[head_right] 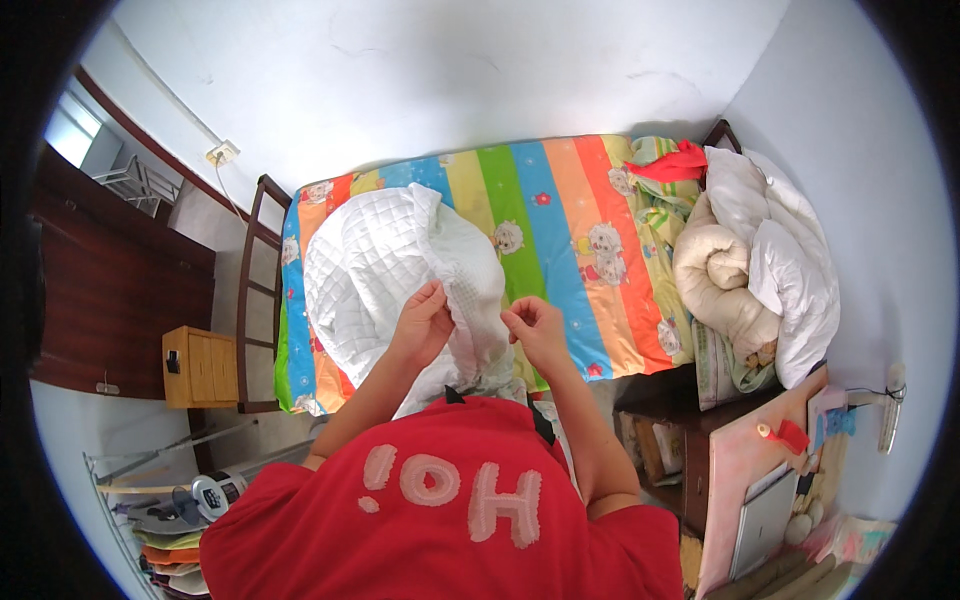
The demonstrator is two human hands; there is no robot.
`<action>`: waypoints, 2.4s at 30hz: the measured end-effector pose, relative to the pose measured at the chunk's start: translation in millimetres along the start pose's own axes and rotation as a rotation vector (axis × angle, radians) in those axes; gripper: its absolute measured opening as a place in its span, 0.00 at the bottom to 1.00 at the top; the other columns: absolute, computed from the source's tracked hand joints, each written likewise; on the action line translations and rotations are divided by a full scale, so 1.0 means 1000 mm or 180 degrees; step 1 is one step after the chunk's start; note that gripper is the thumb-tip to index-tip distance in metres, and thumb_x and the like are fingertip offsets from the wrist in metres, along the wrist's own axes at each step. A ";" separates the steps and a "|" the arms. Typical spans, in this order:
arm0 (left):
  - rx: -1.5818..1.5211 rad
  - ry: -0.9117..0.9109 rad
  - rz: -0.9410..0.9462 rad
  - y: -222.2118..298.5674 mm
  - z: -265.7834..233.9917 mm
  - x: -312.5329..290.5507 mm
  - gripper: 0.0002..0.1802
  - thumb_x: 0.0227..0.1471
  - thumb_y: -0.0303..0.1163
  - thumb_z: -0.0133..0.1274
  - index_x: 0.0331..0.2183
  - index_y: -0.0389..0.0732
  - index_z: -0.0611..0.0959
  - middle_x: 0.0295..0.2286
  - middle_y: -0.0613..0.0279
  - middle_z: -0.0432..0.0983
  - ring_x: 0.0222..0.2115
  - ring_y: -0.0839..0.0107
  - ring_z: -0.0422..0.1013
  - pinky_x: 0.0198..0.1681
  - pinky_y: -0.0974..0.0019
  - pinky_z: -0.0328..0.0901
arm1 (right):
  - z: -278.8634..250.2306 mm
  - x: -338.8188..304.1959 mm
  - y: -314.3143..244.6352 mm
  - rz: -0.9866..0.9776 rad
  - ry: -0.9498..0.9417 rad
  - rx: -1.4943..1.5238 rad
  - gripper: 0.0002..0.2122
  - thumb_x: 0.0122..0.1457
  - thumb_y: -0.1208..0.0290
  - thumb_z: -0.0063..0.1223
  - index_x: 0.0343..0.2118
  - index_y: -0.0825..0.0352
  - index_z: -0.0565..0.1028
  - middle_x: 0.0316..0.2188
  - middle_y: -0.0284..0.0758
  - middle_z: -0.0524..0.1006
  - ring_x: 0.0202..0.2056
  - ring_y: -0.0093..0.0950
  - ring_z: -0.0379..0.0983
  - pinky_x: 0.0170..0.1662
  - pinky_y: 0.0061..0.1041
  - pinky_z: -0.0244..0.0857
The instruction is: The person spreads out a white quilted sheet on a bed, smooths it with their hands, and then rolls it up into a cylinder.
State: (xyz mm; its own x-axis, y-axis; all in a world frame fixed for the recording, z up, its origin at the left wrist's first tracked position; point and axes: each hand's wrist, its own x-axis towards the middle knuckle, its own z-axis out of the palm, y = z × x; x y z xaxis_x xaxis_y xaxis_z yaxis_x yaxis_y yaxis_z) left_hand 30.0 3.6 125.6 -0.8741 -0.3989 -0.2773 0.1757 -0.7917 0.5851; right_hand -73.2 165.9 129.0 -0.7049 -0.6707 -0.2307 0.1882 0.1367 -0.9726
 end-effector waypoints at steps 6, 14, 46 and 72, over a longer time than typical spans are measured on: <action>0.1144 -0.0228 -0.0145 -0.016 -0.001 -0.003 0.08 0.55 0.31 0.45 0.34 0.38 0.75 0.31 0.64 0.72 0.33 0.73 0.69 0.36 0.67 0.66 | 0.029 -0.004 -0.008 -0.0334 0.0165 0.0542 0.14 0.51 0.72 0.54 0.40 0.69 0.68 0.33 0.36 0.72 0.35 0.21 0.68 0.38 0.21 0.63; 0.3172 0.0041 0.1213 -0.035 -0.022 0.008 0.26 0.45 0.22 0.51 0.48 0.37 0.64 0.39 0.58 0.64 0.35 0.72 0.66 0.34 0.71 0.66 | -0.008 -0.007 -0.047 -0.0873 0.0490 -0.0570 0.10 0.46 0.80 0.54 0.34 0.68 0.72 0.28 0.32 0.73 0.33 0.21 0.68 0.37 0.20 0.62; 0.4696 -0.0755 0.1656 -0.043 -0.043 -0.013 0.06 0.32 0.18 0.49 0.21 0.34 0.69 0.39 0.45 0.66 0.38 0.50 0.66 0.39 0.59 0.63 | -0.041 0.096 0.032 -0.0735 0.1007 -0.1668 0.24 0.48 0.75 0.45 0.51 0.72 0.61 0.49 0.46 0.64 0.52 0.37 0.58 0.55 0.30 0.50; 0.6684 0.1292 -0.1608 -0.060 -0.263 -0.008 0.12 0.39 0.36 0.53 0.27 0.40 0.82 0.29 0.55 0.78 0.31 0.61 0.74 0.33 0.61 0.68 | 0.036 0.034 0.118 0.0861 -0.2723 -0.1830 0.14 0.48 0.72 0.50 0.40 0.66 0.74 0.31 0.40 0.75 0.35 0.32 0.70 0.39 0.30 0.64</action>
State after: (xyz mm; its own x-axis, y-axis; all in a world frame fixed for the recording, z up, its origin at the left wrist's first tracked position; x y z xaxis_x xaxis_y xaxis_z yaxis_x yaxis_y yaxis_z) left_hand 145.5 -67.8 -107.7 -0.5114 -0.6486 -0.5637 -0.8210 0.5624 0.0978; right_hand -50.0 133.1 7.9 0.0689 -0.8250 -0.5609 -0.2422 0.5316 -0.8116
